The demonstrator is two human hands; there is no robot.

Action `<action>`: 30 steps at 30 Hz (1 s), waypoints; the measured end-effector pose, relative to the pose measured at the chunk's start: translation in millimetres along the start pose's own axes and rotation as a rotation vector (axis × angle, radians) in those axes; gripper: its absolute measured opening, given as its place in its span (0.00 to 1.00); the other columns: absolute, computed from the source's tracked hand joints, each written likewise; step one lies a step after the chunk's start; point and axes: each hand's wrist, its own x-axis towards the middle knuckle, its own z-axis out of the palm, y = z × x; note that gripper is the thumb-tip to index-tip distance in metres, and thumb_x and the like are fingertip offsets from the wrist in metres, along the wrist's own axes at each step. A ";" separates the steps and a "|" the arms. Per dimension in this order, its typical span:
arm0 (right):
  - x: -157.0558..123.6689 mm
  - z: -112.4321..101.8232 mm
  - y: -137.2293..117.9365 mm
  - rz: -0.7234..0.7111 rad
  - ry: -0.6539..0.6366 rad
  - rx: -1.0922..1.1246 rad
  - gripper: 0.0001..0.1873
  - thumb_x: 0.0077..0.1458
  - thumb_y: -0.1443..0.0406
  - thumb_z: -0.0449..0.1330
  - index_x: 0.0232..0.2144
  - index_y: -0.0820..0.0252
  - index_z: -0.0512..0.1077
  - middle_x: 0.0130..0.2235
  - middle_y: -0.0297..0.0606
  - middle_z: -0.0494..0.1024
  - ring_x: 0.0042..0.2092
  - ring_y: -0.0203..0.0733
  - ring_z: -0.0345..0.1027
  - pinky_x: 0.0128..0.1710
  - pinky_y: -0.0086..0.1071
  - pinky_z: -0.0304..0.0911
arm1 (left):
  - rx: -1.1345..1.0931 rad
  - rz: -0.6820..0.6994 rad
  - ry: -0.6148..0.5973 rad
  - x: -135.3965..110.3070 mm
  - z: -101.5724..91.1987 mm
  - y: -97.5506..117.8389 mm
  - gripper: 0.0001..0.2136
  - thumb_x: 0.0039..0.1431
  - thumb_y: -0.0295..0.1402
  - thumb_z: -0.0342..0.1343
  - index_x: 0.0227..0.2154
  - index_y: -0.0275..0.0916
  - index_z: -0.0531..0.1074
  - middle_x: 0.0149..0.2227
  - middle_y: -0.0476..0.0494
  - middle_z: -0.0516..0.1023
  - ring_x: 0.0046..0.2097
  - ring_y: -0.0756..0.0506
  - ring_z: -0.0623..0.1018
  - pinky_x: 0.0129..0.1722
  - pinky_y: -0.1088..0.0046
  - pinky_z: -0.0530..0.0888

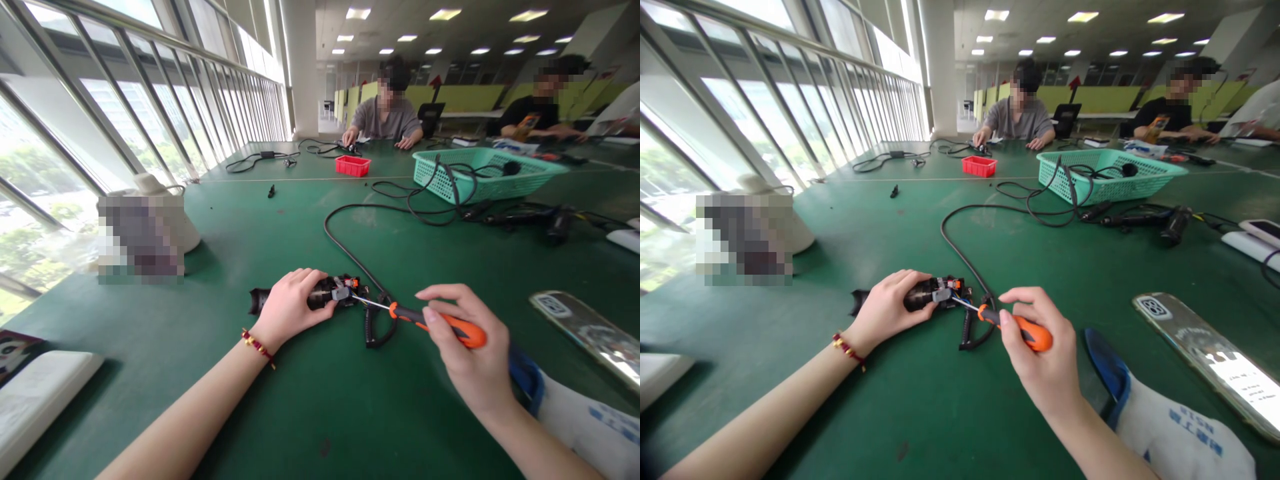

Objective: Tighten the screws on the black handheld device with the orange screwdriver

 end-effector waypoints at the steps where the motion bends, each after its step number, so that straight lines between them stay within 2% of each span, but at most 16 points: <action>1: 0.1 0.1 0.7 -0.023 0.036 0.000 0.06 0.51 0.65 0.57 0.34 0.57 0.66 0.19 0.26 0.63 0.17 0.31 0.55 0.17 0.26 0.54 | 0.001 -0.002 -0.003 0.0 -0.1 0.1 0.13 0.51 0.39 0.53 0.39 0.39 0.68 0.34 0.45 0.75 0.37 0.45 0.74 0.39 0.69 0.71; 3: 0.4 0.1 2.3 -0.095 0.098 -0.005 0.12 0.48 0.67 0.59 0.37 0.56 0.65 0.26 0.31 0.68 0.24 0.33 0.63 0.23 0.27 0.62 | 0.005 -0.008 -0.008 0.1 0.2 0.2 0.14 0.51 0.39 0.54 0.39 0.39 0.68 0.34 0.45 0.75 0.37 0.45 0.74 0.39 0.69 0.71; 5: 0.6 -0.5 3.6 -0.147 0.107 -0.022 0.13 0.47 0.67 0.60 0.37 0.56 0.65 0.31 0.35 0.70 0.30 0.36 0.67 0.28 0.27 0.65 | 0.012 -0.018 -0.006 0.1 0.8 0.1 0.13 0.50 0.39 0.54 0.38 0.39 0.68 0.33 0.45 0.75 0.36 0.45 0.74 0.38 0.69 0.71; 8: 0.1 -2.4 3.2 -0.095 0.034 -0.049 0.05 0.53 0.64 0.56 0.34 0.57 0.68 0.28 0.33 0.71 0.25 0.32 0.64 0.22 0.25 0.61 | 0.019 -0.024 -0.002 0.3 1.4 0.4 0.13 0.50 0.39 0.54 0.38 0.39 0.68 0.33 0.46 0.75 0.36 0.45 0.75 0.39 0.69 0.71; 10: -0.4 -3.3 2.0 -0.053 0.003 -0.060 0.06 0.56 0.63 0.53 0.32 0.57 0.69 0.24 0.31 0.70 0.20 0.30 0.59 0.17 0.24 0.56 | 0.019 -0.022 -0.002 0.4 1.1 1.0 0.13 0.50 0.39 0.54 0.38 0.40 0.68 0.33 0.46 0.75 0.36 0.45 0.75 0.38 0.69 0.71; 12: -0.5 -3.6 1.4 -0.063 0.034 -0.058 0.05 0.55 0.63 0.54 0.33 0.57 0.68 0.22 0.29 0.67 0.19 0.29 0.57 0.17 0.24 0.55 | 0.024 -0.024 -0.003 0.4 0.5 1.6 0.13 0.50 0.39 0.54 0.38 0.40 0.68 0.34 0.46 0.75 0.36 0.45 0.75 0.37 0.70 0.71; 16: 0.9 -3.3 3.6 -0.131 0.129 -0.010 0.14 0.49 0.65 0.59 0.41 0.56 0.65 0.32 0.34 0.69 0.31 0.35 0.66 0.31 0.27 0.65 | 0.027 -0.041 -0.034 0.9 0.3 0.4 0.13 0.50 0.39 0.53 0.38 0.40 0.67 0.34 0.47 0.75 0.35 0.46 0.76 0.34 0.73 0.71; 18: 1.6 -3.4 4.7 -0.121 0.139 -0.019 0.14 0.49 0.65 0.59 0.40 0.56 0.65 0.35 0.36 0.69 0.33 0.36 0.67 0.33 0.28 0.66 | 0.023 -0.045 -0.051 2.1 0.7 -1.1 0.13 0.50 0.39 0.53 0.38 0.40 0.68 0.35 0.47 0.75 0.36 0.46 0.76 0.34 0.73 0.71; 22: 3.1 -3.4 1.5 -0.022 0.072 -0.084 0.06 0.52 0.62 0.57 0.33 0.56 0.67 0.27 0.32 0.69 0.22 0.31 0.61 0.21 0.26 0.59 | 0.031 -0.039 -0.056 5.2 1.7 -4.8 0.13 0.50 0.40 0.53 0.38 0.41 0.68 0.35 0.47 0.75 0.37 0.46 0.76 0.36 0.72 0.72; 25: 7.8 -3.3 -4.1 0.040 -0.001 -0.100 0.06 0.54 0.60 0.55 0.32 0.57 0.66 0.21 0.28 0.65 0.17 0.29 0.53 0.16 0.24 0.52 | 0.039 -0.034 -0.045 8.3 3.0 -8.8 0.14 0.50 0.41 0.53 0.39 0.41 0.68 0.35 0.47 0.75 0.37 0.45 0.76 0.36 0.72 0.71; 27: 14.1 -4.9 -6.9 0.059 -0.047 -0.129 0.07 0.53 0.61 0.56 0.35 0.56 0.65 0.20 0.26 0.63 0.18 0.29 0.53 0.17 0.24 0.52 | 0.038 -0.028 -0.039 11.7 4.2 -12.5 0.14 0.51 0.41 0.53 0.39 0.41 0.68 0.36 0.46 0.75 0.37 0.45 0.76 0.37 0.71 0.71; 30: 26.6 -9.7 -7.6 0.035 -0.100 -0.198 0.14 0.49 0.64 0.58 0.39 0.56 0.64 0.26 0.29 0.68 0.25 0.32 0.64 0.26 0.25 0.60 | 0.044 -0.029 -0.035 19.2 6.5 -18.5 0.14 0.51 0.42 0.53 0.38 0.40 0.68 0.35 0.46 0.75 0.37 0.45 0.76 0.36 0.71 0.71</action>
